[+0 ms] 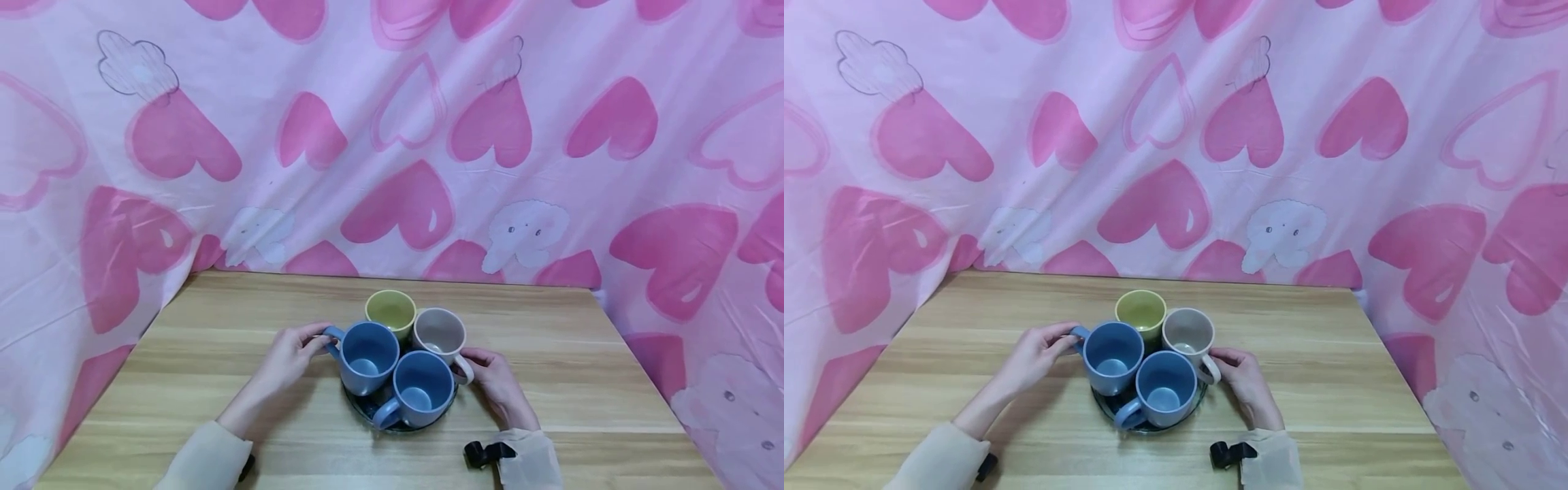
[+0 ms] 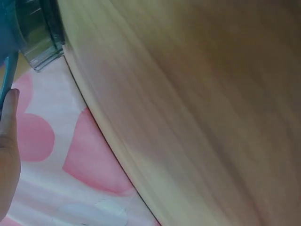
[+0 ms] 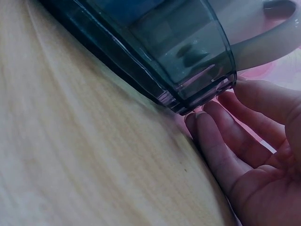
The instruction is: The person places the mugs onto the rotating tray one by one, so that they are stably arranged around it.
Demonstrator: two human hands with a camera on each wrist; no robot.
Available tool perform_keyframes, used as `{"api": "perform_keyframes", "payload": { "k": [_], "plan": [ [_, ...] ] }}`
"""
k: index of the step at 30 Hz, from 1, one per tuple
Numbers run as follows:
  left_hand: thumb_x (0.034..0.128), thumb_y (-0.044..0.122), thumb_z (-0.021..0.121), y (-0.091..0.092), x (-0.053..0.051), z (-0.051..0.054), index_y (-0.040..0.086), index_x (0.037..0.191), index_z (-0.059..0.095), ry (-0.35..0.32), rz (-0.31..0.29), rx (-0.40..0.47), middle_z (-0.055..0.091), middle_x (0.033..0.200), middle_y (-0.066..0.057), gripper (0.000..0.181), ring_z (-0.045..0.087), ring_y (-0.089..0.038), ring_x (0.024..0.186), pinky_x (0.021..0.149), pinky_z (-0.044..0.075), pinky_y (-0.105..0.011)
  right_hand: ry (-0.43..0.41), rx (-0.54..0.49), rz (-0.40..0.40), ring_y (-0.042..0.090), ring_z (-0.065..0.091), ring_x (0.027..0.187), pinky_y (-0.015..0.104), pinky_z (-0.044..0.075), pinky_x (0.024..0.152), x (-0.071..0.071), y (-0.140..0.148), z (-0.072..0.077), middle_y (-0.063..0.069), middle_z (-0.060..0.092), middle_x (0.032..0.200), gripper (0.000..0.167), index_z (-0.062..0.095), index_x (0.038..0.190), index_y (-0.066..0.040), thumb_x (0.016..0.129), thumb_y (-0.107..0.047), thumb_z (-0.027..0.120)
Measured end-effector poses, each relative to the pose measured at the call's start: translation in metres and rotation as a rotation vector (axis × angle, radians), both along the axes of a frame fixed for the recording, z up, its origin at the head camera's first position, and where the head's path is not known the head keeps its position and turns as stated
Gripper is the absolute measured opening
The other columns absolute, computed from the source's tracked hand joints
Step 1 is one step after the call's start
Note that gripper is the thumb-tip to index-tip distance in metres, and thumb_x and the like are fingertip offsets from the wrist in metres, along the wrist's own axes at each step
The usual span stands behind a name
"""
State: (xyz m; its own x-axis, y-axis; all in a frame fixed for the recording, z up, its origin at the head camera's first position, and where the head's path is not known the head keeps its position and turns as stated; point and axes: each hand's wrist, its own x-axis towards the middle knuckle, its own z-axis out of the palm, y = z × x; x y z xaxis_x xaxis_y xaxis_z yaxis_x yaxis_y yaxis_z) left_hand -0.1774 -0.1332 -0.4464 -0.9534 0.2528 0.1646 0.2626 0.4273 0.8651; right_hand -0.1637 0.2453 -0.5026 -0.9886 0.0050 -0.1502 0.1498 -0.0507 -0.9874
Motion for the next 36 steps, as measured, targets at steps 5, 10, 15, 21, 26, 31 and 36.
{"api": "perform_keyframes", "payload": {
  "k": [5,10,15,21,26,31,36],
  "plan": [
    [0.0988,0.007,0.057,0.001,-0.010,-0.006,-0.001,0.121,0.066,-0.065,-0.088,0.072,0.070,0.108,-0.008,0.025,0.067,-0.018,0.100,0.087,0.054,-0.032,-0.004,0.006,-0.003,0.016,0.066,0.088,0.026,0.055,0.078,-0.001,0.002,0.000,0.011,0.071,0.098,0.023,0.067,0.112,0.011,0.091,0.009,0.060],
    [0.0988,0.003,0.055,0.005,-0.019,-0.010,0.003,0.120,0.067,-0.095,-0.147,0.069,0.069,0.112,-0.008,0.024,0.067,-0.018,0.102,0.087,0.054,-0.030,-0.028,0.013,-0.018,0.017,0.065,0.091,0.026,0.054,0.079,0.000,0.003,0.002,0.012,0.071,0.101,0.024,0.067,0.113,0.009,0.091,0.008,0.061],
    [0.0976,0.001,0.056,0.010,-0.023,-0.014,0.006,0.119,0.068,-0.041,-0.186,0.018,0.069,0.114,-0.005,0.025,0.063,-0.019,0.109,0.093,0.051,-0.033,-0.025,0.013,-0.007,0.016,0.066,0.090,0.026,0.054,0.079,0.001,0.003,0.003,0.012,0.071,0.100,0.024,0.065,0.115,0.011,0.092,0.009,0.059],
    [0.0979,-0.001,0.055,0.016,-0.024,-0.017,0.002,0.121,0.066,-0.052,-0.180,0.020,0.068,0.116,-0.009,0.026,0.063,-0.022,0.110,0.091,0.052,-0.031,-0.020,0.002,-0.013,0.016,0.066,0.090,0.026,0.054,0.078,0.002,0.003,0.001,0.011,0.071,0.098,0.022,0.069,0.111,0.008,0.090,0.008,0.061],
    [0.0982,-0.002,0.053,0.017,-0.025,-0.018,0.000,0.123,0.064,-0.070,-0.178,0.026,0.067,0.118,-0.013,0.027,0.063,-0.024,0.109,0.088,0.053,-0.029,-0.018,-0.001,0.003,0.017,0.064,0.092,0.026,0.054,0.079,0.002,0.004,0.001,0.012,0.071,0.100,0.023,0.069,0.111,0.009,0.090,0.008,0.062],
    [0.0988,0.004,0.056,0.018,-0.025,-0.016,0.005,0.129,0.062,-0.060,-0.167,-0.040,0.066,0.122,-0.007,0.031,0.060,-0.021,0.115,0.096,0.049,-0.036,-0.021,0.005,0.003,0.016,0.065,0.088,0.026,0.054,0.078,0.002,0.005,0.003,0.010,0.071,0.097,0.023,0.066,0.113,0.011,0.092,0.008,0.059],
    [0.0981,0.012,0.060,0.010,-0.026,-0.015,0.007,0.138,0.055,-0.090,-0.188,-0.053,0.059,0.133,-0.011,0.040,0.056,-0.025,0.122,0.102,0.044,-0.043,-0.027,0.020,-0.005,0.016,0.066,0.088,0.026,0.055,0.078,0.002,0.005,0.002,0.012,0.071,0.098,0.023,0.066,0.114,0.012,0.092,0.008,0.059]
  ]
}}
